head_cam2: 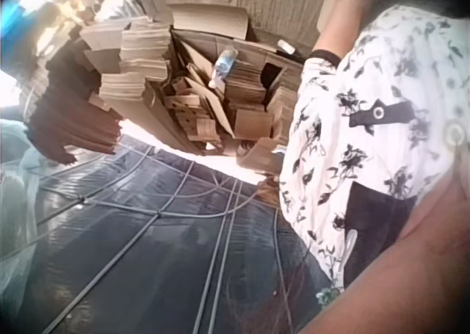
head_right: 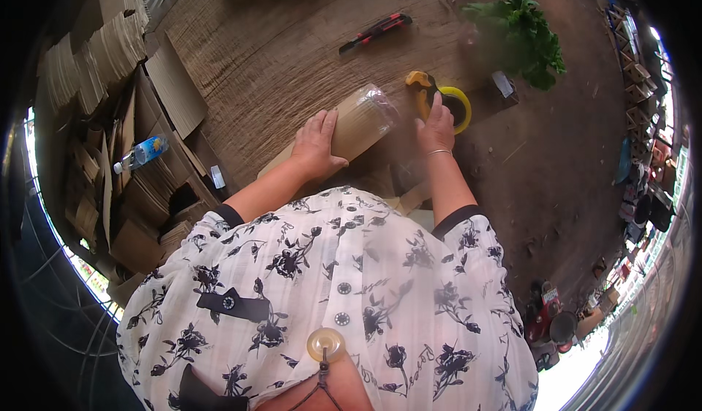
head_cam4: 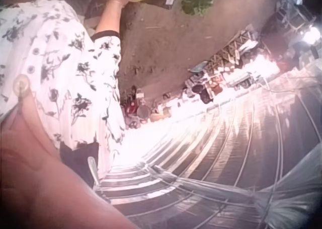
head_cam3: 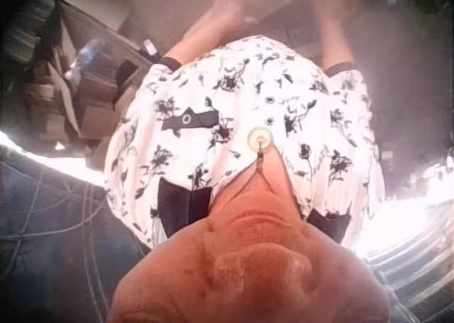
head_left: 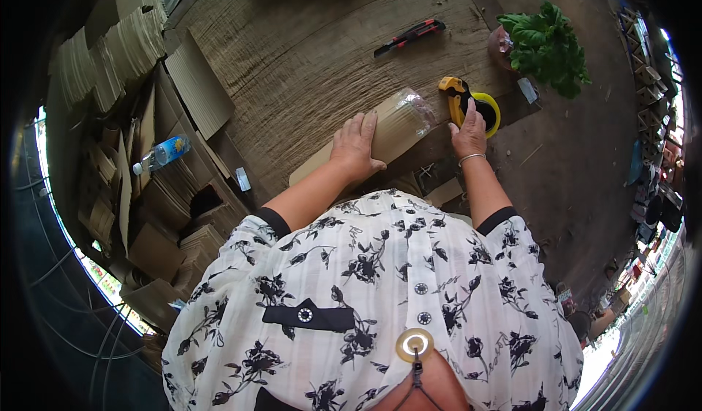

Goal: The person wraps a cylindrical cardboard tube with clear plastic film and secures it with yellow packing tape. They roll the film around the tube, smooth it, and apply tape to seal the edges. The wrapped cylinder is placed on a wooden workbench.

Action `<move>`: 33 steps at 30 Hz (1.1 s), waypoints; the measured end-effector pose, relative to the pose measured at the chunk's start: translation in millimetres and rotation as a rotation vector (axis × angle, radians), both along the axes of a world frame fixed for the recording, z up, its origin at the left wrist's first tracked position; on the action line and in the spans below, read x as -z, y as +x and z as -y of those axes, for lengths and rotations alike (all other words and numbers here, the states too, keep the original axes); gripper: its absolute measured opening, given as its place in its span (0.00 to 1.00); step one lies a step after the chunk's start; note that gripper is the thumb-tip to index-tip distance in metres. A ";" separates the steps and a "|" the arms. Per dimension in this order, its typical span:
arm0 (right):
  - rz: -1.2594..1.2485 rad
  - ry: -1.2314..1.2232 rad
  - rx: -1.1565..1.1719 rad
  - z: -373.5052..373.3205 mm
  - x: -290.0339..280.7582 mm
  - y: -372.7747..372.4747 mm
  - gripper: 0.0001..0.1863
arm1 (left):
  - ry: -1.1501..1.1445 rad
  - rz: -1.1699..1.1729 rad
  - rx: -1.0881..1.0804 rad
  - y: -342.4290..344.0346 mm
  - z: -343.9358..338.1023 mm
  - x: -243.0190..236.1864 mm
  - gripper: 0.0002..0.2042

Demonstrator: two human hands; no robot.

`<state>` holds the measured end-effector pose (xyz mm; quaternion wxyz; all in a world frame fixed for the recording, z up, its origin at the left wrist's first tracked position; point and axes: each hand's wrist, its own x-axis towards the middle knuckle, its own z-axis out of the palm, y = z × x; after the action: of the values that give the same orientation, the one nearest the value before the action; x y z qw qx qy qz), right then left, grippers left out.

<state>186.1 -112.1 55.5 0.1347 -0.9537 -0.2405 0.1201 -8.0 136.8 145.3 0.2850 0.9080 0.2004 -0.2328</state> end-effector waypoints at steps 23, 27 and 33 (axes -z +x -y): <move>-0.440 0.794 0.040 33.9 -101.9 44.1 0.27 | 0.208 0.201 0.533 19.1 -28.6 24.8 0.50; -0.557 0.622 0.177 23.8 -140.1 19.0 0.34 | 0.095 0.178 0.442 18.7 -35.7 10.0 0.45; -0.651 0.527 0.036 14.7 -188.1 -11.4 0.45 | -0.494 0.207 -0.145 49.3 -19.2 9.3 0.20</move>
<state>174.7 -126.8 243.6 0.4452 -0.8030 -0.1911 0.3471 41.3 156.0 136.0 0.5327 0.8131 0.1719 -0.1598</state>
